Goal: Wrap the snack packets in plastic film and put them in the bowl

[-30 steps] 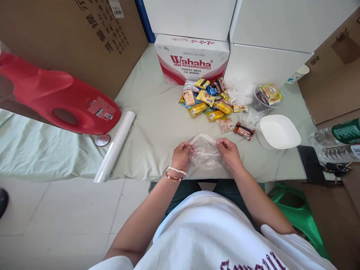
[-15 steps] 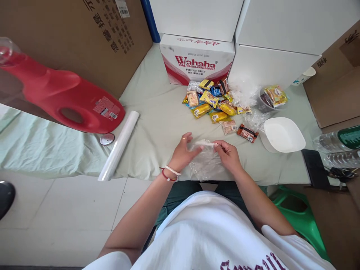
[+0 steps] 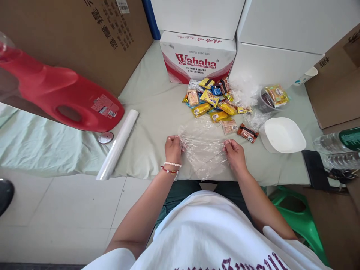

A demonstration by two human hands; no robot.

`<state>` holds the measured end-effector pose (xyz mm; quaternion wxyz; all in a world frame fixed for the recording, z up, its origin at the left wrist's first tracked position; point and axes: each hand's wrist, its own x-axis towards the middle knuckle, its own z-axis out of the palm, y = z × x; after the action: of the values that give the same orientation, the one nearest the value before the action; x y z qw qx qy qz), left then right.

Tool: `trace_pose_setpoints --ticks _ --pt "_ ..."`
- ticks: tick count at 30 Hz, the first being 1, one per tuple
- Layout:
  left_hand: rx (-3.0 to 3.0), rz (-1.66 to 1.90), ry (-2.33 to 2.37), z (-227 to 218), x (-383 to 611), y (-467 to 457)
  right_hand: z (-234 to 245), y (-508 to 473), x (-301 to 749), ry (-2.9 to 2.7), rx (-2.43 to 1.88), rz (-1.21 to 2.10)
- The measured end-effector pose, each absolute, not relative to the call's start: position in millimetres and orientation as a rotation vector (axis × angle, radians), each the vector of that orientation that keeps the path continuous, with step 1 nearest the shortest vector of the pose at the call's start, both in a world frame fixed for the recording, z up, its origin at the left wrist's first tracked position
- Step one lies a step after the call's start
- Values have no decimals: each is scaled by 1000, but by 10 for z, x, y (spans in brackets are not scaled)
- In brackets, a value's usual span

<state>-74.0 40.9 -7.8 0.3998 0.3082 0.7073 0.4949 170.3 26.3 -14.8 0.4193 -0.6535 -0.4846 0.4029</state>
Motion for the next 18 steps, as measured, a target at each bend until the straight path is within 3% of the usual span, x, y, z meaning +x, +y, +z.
trace_pose_setpoints --ticks 4,7,10,18 --pt "1536 1294 1821 56 -834 329 -182 273 1691 -1254 -1654 1010" --pt "2265 764 1179 122 -860 241 -185 297 1694 -1269 -1660 1000" --pt "2358 470 869 97 -942 203 -171 325 1737 -1276 -1681 962" --pt "2281 516 1153 64 -1687 -34 -166 364 1887 -1297 -1728 899"
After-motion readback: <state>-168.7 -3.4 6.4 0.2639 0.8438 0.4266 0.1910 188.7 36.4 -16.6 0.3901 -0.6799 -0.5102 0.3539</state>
